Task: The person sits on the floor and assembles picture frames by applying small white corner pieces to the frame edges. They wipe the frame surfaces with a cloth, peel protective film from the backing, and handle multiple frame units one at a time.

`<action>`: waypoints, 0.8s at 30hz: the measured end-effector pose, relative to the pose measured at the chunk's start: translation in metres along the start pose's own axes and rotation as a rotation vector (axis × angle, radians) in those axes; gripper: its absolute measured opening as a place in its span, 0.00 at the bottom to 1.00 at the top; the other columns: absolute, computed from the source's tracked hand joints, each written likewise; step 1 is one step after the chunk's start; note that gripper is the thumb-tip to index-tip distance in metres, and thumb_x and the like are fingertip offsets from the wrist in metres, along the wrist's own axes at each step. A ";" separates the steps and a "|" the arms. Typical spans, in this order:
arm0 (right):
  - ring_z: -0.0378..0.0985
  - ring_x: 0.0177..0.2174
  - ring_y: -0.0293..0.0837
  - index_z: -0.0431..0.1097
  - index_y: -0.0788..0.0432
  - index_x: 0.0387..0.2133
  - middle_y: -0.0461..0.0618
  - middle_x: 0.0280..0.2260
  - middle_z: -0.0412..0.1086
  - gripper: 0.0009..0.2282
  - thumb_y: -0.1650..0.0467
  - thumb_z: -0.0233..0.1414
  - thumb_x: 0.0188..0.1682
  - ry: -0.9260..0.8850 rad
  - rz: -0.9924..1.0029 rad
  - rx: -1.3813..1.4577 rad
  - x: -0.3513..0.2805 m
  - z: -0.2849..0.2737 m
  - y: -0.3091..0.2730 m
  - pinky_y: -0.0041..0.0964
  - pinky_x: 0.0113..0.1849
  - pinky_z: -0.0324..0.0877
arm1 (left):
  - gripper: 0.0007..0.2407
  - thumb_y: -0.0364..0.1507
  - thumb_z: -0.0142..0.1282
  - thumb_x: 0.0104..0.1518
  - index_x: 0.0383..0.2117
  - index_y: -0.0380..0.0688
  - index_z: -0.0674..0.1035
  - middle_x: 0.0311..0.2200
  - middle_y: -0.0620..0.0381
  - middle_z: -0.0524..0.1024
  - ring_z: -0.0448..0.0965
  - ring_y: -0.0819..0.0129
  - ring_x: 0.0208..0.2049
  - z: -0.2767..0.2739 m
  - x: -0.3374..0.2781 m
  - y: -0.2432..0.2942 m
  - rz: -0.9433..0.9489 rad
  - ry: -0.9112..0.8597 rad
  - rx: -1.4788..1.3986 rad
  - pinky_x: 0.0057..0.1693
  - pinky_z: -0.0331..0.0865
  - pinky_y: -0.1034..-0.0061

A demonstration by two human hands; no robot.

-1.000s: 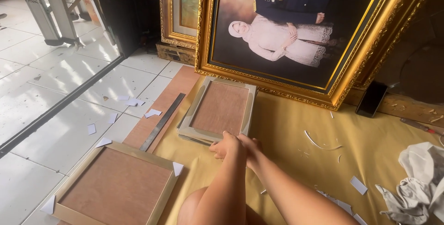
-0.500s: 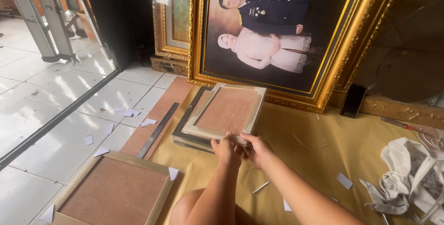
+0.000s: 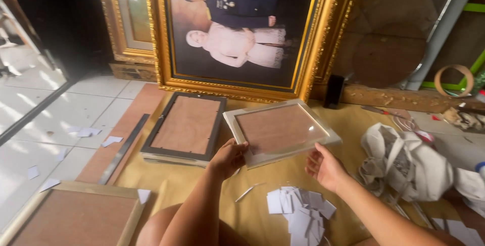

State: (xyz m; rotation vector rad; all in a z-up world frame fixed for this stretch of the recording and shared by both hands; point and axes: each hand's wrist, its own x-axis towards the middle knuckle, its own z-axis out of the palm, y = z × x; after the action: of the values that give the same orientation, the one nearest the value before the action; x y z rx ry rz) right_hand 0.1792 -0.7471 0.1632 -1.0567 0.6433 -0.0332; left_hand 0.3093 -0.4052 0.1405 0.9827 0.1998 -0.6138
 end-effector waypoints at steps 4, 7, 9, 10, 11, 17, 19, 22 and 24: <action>0.81 0.38 0.47 0.68 0.45 0.42 0.42 0.39 0.74 0.16 0.53 0.62 0.55 0.034 0.065 0.018 -0.040 -0.025 0.000 0.46 0.36 0.77 | 0.13 0.29 0.69 0.63 0.43 0.52 0.72 0.33 0.55 0.75 0.78 0.64 0.35 0.032 -0.030 0.005 -0.075 -0.068 0.214 0.51 0.84 0.61; 0.80 0.36 0.44 0.68 0.44 0.44 0.43 0.42 0.73 0.14 0.58 0.64 0.53 0.077 0.060 0.020 -0.051 -0.045 0.015 0.42 0.33 0.77 | 0.10 0.31 0.63 0.66 0.41 0.51 0.70 0.37 0.55 0.75 0.79 0.62 0.39 0.048 -0.059 0.007 -0.135 -0.111 0.413 0.54 0.84 0.57; 0.79 0.34 0.42 0.71 0.45 0.46 0.41 0.42 0.71 0.14 0.60 0.66 0.52 0.088 0.062 0.058 -0.049 -0.050 0.018 0.39 0.33 0.78 | 0.14 0.34 0.60 0.65 0.54 0.50 0.76 0.50 0.50 0.82 0.86 0.53 0.51 0.054 -0.060 0.007 -0.168 -0.122 0.529 0.57 0.83 0.55; 0.79 0.35 0.44 0.73 0.46 0.47 0.42 0.41 0.73 0.14 0.62 0.66 0.52 0.084 0.058 0.054 -0.049 -0.047 0.018 0.39 0.33 0.78 | 0.13 0.32 0.62 0.64 0.53 0.49 0.78 0.49 0.51 0.83 0.87 0.55 0.50 0.052 -0.054 0.003 -0.186 -0.065 0.544 0.58 0.83 0.56; 0.79 0.36 0.45 0.76 0.48 0.47 0.44 0.40 0.74 0.13 0.63 0.67 0.52 0.079 0.058 0.049 -0.048 -0.042 0.019 0.38 0.33 0.78 | 0.13 0.30 0.64 0.62 0.52 0.49 0.80 0.48 0.52 0.85 0.87 0.56 0.49 0.047 -0.049 0.000 -0.207 -0.005 0.557 0.58 0.84 0.57; 0.79 0.29 0.43 0.74 0.52 0.40 0.51 0.31 0.78 0.12 0.61 0.68 0.53 0.079 0.108 0.046 0.001 -0.035 0.043 0.32 0.32 0.75 | 0.05 0.26 0.57 0.55 0.24 0.46 0.73 0.28 0.54 0.72 0.77 0.62 0.34 0.037 -0.030 0.003 -0.047 0.257 0.713 0.45 0.79 0.64; 0.79 0.30 0.43 0.75 0.52 0.42 0.50 0.33 0.77 0.13 0.61 0.68 0.53 0.067 0.124 0.053 0.006 -0.033 0.042 0.33 0.34 0.77 | 0.09 0.29 0.57 0.59 0.24 0.48 0.69 0.26 0.56 0.69 0.75 0.64 0.30 0.026 -0.018 0.001 -0.025 0.229 0.728 0.40 0.73 0.68; 0.83 0.36 0.46 0.71 0.54 0.45 0.49 0.37 0.74 0.17 0.59 0.68 0.53 0.052 0.191 0.069 0.025 -0.052 0.051 0.35 0.40 0.82 | 0.16 0.43 0.58 0.63 0.47 0.51 0.69 0.44 0.52 0.73 0.76 0.57 0.47 -0.014 0.030 -0.022 0.048 0.275 0.969 0.52 0.72 0.59; 0.86 0.40 0.47 0.67 0.56 0.47 0.49 0.40 0.73 0.22 0.56 0.68 0.54 0.040 0.225 0.094 0.040 -0.058 0.054 0.36 0.44 0.85 | 0.33 0.55 0.59 0.62 0.70 0.52 0.72 0.63 0.47 0.80 0.79 0.48 0.67 -0.006 0.029 -0.016 0.126 0.340 1.209 0.68 0.76 0.45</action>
State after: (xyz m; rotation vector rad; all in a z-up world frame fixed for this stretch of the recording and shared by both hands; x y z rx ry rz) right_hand 0.1676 -0.7785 0.0814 -0.8906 0.7864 0.1107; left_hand 0.3244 -0.4176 0.1136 2.2541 0.0440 -0.4137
